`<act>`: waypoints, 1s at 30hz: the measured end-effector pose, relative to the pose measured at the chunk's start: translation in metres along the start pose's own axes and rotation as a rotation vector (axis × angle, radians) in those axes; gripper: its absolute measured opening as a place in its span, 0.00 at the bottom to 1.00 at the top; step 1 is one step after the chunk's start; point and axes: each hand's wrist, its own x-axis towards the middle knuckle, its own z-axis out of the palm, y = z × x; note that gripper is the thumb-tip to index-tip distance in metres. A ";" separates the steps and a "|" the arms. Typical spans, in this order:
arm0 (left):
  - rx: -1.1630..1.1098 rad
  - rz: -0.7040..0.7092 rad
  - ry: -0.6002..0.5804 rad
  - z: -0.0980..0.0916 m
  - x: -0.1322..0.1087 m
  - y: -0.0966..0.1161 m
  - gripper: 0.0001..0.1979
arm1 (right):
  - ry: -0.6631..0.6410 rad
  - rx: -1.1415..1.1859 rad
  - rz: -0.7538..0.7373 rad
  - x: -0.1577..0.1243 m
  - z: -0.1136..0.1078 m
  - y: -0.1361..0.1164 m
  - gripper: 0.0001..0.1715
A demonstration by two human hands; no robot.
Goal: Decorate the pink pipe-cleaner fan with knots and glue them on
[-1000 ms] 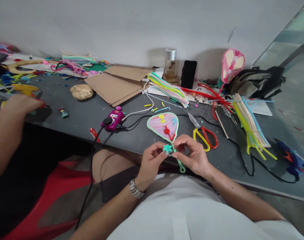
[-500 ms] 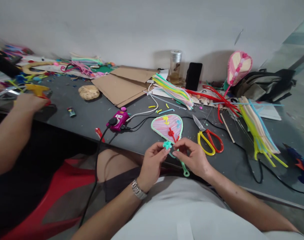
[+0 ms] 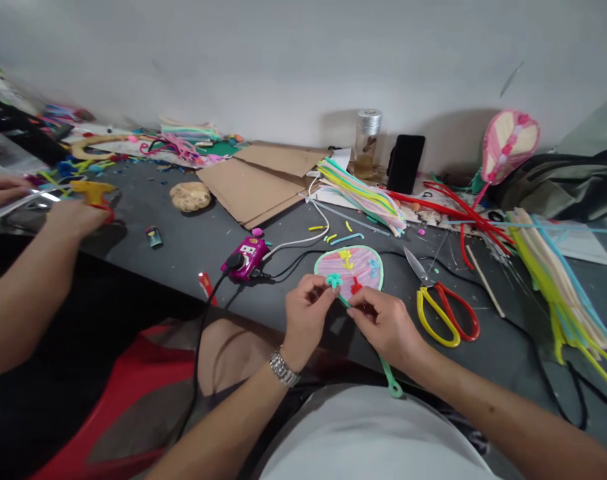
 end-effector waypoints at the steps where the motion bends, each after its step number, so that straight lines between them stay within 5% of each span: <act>1: 0.080 0.062 0.015 -0.001 0.007 0.000 0.05 | 0.012 -0.046 -0.031 0.006 0.000 0.000 0.03; 9: 0.448 0.188 0.066 -0.003 0.054 -0.018 0.06 | 0.044 -0.399 -0.178 0.038 0.005 0.009 0.08; 17: 0.924 0.061 -0.037 -0.001 0.053 -0.011 0.06 | 0.033 -0.599 -0.263 0.035 0.012 0.016 0.11; 30: 1.054 0.066 -0.054 -0.001 0.048 -0.013 0.09 | -0.014 -0.694 -0.343 0.031 0.016 0.017 0.14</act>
